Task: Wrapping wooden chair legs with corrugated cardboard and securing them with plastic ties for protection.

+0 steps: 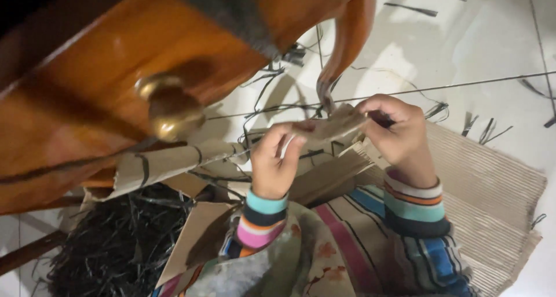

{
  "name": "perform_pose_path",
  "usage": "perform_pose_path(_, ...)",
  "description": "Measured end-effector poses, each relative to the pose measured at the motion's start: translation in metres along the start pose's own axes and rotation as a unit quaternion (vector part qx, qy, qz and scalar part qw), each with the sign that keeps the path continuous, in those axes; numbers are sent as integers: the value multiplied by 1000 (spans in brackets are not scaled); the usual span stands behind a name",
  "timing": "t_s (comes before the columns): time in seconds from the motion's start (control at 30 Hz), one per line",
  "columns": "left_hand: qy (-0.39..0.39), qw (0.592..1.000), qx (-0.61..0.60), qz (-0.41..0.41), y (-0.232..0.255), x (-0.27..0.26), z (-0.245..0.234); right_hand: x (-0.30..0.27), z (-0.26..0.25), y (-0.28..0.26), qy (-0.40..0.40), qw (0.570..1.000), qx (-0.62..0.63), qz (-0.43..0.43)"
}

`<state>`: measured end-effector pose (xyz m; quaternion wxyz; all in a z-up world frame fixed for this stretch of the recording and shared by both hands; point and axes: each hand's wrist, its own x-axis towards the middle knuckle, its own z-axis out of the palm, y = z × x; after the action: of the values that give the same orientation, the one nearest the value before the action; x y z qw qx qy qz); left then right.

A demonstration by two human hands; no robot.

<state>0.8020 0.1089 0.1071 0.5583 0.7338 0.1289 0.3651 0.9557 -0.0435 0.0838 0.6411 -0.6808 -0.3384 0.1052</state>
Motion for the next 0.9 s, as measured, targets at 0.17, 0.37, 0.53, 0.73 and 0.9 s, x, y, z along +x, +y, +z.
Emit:
perform_pose_path(0.17,-22,990,107,-85,-60,-75,-33,-12,16,-45,-118,981,-133,-74)
perform_pose_path(0.37,-206,841,419,-273,-179,-191,-39,-28,50,-39,-220,925,-296,-91)
perform_pose_path(0.53,-264,802,441,-305,-207,-202,-24,-46,95,-1,-304,896,-321,-33)
perform_pose_path(0.73,-335,793,421,-285,-166,-154,-15,-41,110,-2,-448,822,-340,91)
perform_pose_path(0.9,-265,881,348,-180,-139,-150,-22,-33,38,53,-412,839,-344,90)
